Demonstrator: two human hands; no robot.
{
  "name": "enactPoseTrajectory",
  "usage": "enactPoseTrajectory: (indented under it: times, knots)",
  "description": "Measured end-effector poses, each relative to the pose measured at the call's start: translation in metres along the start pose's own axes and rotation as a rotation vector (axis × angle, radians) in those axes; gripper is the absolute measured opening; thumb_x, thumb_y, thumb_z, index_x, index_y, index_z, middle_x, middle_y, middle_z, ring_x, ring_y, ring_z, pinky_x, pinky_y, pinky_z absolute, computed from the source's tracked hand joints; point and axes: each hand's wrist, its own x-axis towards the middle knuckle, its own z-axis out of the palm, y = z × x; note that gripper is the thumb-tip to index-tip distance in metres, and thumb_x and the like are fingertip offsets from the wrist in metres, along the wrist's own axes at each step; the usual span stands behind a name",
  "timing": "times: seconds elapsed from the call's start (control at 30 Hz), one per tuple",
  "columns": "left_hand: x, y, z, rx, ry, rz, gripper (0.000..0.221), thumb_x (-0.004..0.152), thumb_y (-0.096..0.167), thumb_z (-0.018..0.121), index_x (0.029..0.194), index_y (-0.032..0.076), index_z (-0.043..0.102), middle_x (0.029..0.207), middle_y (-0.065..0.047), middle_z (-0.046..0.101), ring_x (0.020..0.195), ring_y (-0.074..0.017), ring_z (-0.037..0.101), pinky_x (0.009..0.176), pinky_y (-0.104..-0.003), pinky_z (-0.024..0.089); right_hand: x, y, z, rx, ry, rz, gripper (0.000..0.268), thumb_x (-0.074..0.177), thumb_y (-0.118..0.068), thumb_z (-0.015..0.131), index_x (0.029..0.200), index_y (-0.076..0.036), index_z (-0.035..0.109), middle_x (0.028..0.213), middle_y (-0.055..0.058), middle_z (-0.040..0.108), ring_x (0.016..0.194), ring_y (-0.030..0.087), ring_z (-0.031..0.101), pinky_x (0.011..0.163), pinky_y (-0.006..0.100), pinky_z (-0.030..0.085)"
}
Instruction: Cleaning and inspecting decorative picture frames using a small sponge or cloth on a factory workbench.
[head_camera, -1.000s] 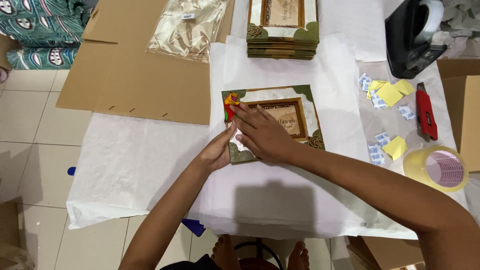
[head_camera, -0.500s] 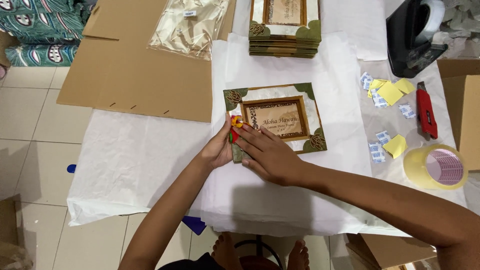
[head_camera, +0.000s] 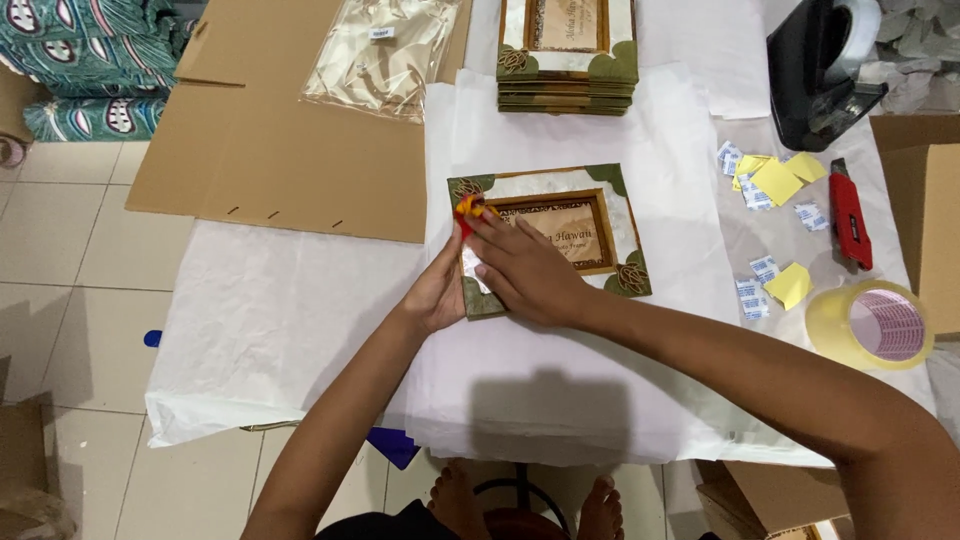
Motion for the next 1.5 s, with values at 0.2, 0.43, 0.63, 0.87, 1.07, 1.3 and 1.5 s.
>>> enactPoseTrajectory:
  times: [0.2, 0.43, 0.63, 0.87, 1.07, 1.3, 1.5]
  knots:
    - [0.004, -0.013, -0.015, -0.057, -0.013, -0.028, 0.079, 0.094, 0.073, 0.044, 0.140, 0.009, 0.054, 0.121, -0.013, 0.069, 0.101, -0.0248, 0.071, 0.083, -0.043, 0.064, -0.039, -0.012, 0.016, -0.020, 0.186, -0.172, 0.048, 0.110, -0.032, 0.039, 0.152, -0.011, 0.048, 0.157, 0.013, 0.048, 0.150, 0.034, 0.037, 0.118, 0.058, 0.028]
    - [-0.016, 0.002, 0.020, -0.027, 0.008, 0.005, 0.088, 0.094, 0.067, 0.048, 0.160, 0.018, 0.017, 0.138, -0.022, 0.057, 0.114, -0.0319, 0.066, 0.094, -0.050, 0.057, -0.076, -0.004, 0.019, -0.001, 0.164, -0.154, 0.044, 0.109, -0.025, 0.042, 0.149, -0.010, 0.052, 0.157, 0.012, 0.049, 0.149, 0.033, 0.038, 0.120, 0.056, 0.025]
    - [-0.021, 0.008, 0.034, -0.031, 0.047, -0.023, 0.074, 0.096, 0.067, 0.046, 0.142, 0.009, 0.051, 0.123, -0.015, 0.067, 0.107, -0.0256, 0.069, 0.089, -0.043, 0.060, -0.086, 0.007, 0.025, -0.097, 0.235, -0.213, 0.045, 0.108, -0.026, 0.042, 0.151, -0.016, 0.050, 0.158, 0.006, 0.049, 0.148, 0.028, 0.041, 0.121, 0.049, 0.027]
    - [-0.024, 0.007, 0.037, -0.067, 0.074, -0.047, 0.065, 0.096, 0.061, 0.052, 0.130, 0.007, 0.057, 0.112, -0.015, 0.070, 0.096, -0.0232, 0.071, 0.082, -0.038, 0.062, -0.062, -0.005, 0.028, -0.067, 0.180, -0.298, 0.047, 0.109, -0.026, 0.042, 0.154, -0.013, 0.045, 0.159, 0.013, 0.045, 0.150, 0.033, 0.037, 0.121, 0.051, 0.028]
    - [-0.021, 0.010, 0.034, -0.099, 0.085, -0.072, 0.063, 0.096, 0.059, 0.055, 0.127, 0.003, 0.056, 0.105, -0.015, 0.068, 0.085, -0.0204, 0.071, 0.073, -0.033, 0.063, -0.059, 0.002, 0.034, -0.109, 0.083, -0.290, 0.050, 0.109, -0.029, 0.038, 0.157, -0.014, 0.039, 0.164, 0.012, 0.037, 0.154, 0.031, 0.029, 0.124, 0.050, 0.022]
    - [-0.026, 0.011, 0.039, -0.071, 0.094, -0.068, 0.057, 0.099, 0.054, 0.054, 0.124, 0.002, 0.059, 0.111, -0.016, 0.069, 0.099, -0.0261, 0.070, 0.087, -0.041, 0.060, -0.075, 0.011, 0.032, -0.160, 0.093, -0.286, 0.050, 0.108, -0.027, 0.041, 0.157, -0.017, 0.039, 0.162, 0.009, 0.039, 0.152, 0.028, 0.031, 0.124, 0.047, 0.021]
    - [-0.017, 0.007, 0.028, -0.084, 0.069, -0.067, 0.055, 0.100, 0.053, 0.052, 0.127, 0.005, 0.061, 0.118, -0.015, 0.070, 0.106, -0.0262, 0.070, 0.092, -0.043, 0.059, -0.085, 0.009, 0.026, -0.177, 0.113, -0.257, 0.047, 0.108, -0.028, 0.041, 0.155, -0.019, 0.042, 0.162, 0.006, 0.040, 0.152, 0.027, 0.033, 0.124, 0.045, 0.022]
